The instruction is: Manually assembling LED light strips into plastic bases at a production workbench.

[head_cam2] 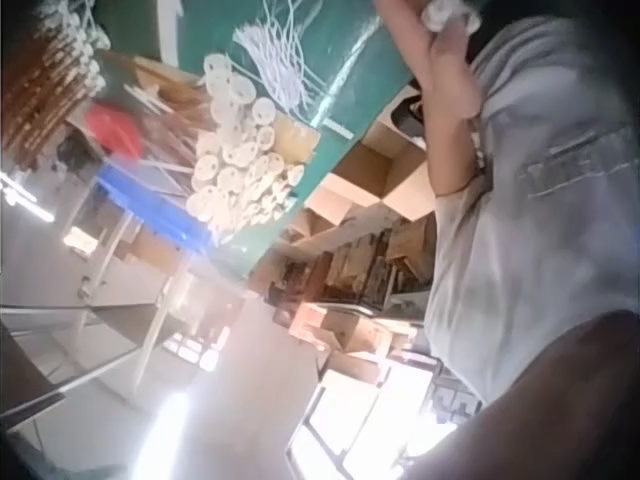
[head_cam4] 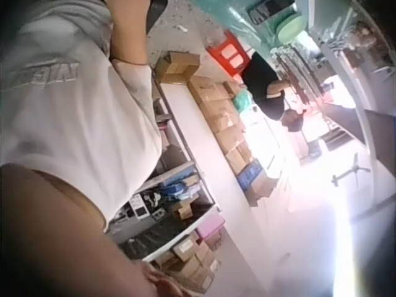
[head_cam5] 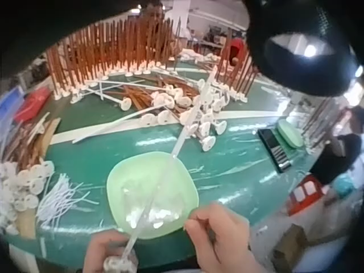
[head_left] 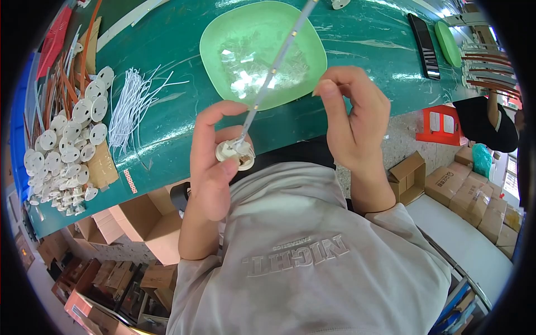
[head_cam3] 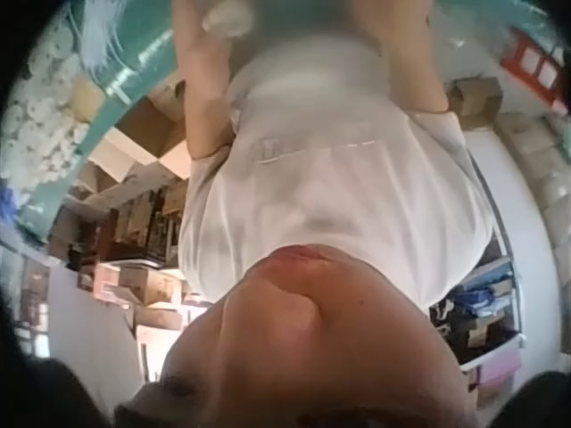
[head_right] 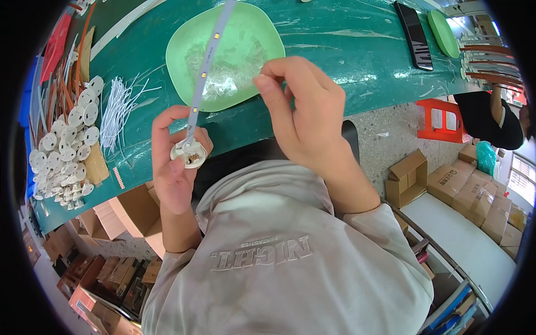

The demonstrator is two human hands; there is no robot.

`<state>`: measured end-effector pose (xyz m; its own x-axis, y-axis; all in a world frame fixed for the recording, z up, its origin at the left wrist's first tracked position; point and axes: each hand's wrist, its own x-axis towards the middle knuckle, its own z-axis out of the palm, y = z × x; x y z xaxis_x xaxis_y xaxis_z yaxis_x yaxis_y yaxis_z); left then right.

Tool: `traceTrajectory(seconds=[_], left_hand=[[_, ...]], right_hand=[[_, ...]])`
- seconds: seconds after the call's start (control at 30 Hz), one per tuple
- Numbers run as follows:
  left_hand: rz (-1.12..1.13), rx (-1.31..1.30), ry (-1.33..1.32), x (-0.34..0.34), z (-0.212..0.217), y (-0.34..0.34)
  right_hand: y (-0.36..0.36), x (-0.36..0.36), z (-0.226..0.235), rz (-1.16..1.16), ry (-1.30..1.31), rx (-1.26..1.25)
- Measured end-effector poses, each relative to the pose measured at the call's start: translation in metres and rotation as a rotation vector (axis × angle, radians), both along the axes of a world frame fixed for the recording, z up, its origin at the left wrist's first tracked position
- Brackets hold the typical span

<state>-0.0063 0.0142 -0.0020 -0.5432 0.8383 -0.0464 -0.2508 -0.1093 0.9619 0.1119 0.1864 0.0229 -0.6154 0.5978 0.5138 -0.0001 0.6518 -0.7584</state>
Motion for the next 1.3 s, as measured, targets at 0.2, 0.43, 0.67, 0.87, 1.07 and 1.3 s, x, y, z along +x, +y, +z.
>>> traceTrajectory(seconds=[0.2,0.43,0.67,0.87,1.07,1.3], left_hand=[[-0.064,0.067,-0.11,-0.008,-0.002,-0.003],[-0.049,0.033,-0.149,-0.007,0.003,-0.002],[0.017,-0.038,-0.044,0.004,0.007,-0.003],[0.048,-0.063,0.048,0.004,0.004,-0.005],[0.057,-0.061,0.071,0.005,0.006,-0.001],[0.035,-0.015,0.031,0.005,0.002,-0.001]], right_hand=[[-0.018,-0.009,0.004,0.27,-0.074,-0.025],[-0.036,-0.02,0.002,0.39,-0.058,-0.235],[-0.038,-0.017,0.002,0.399,-0.099,-0.222],[-0.039,-0.019,-0.002,0.355,0.005,0.035],[-0.041,-0.018,-0.004,0.362,0.011,-0.011],[-0.033,-0.015,-0.001,0.319,0.005,0.005]])
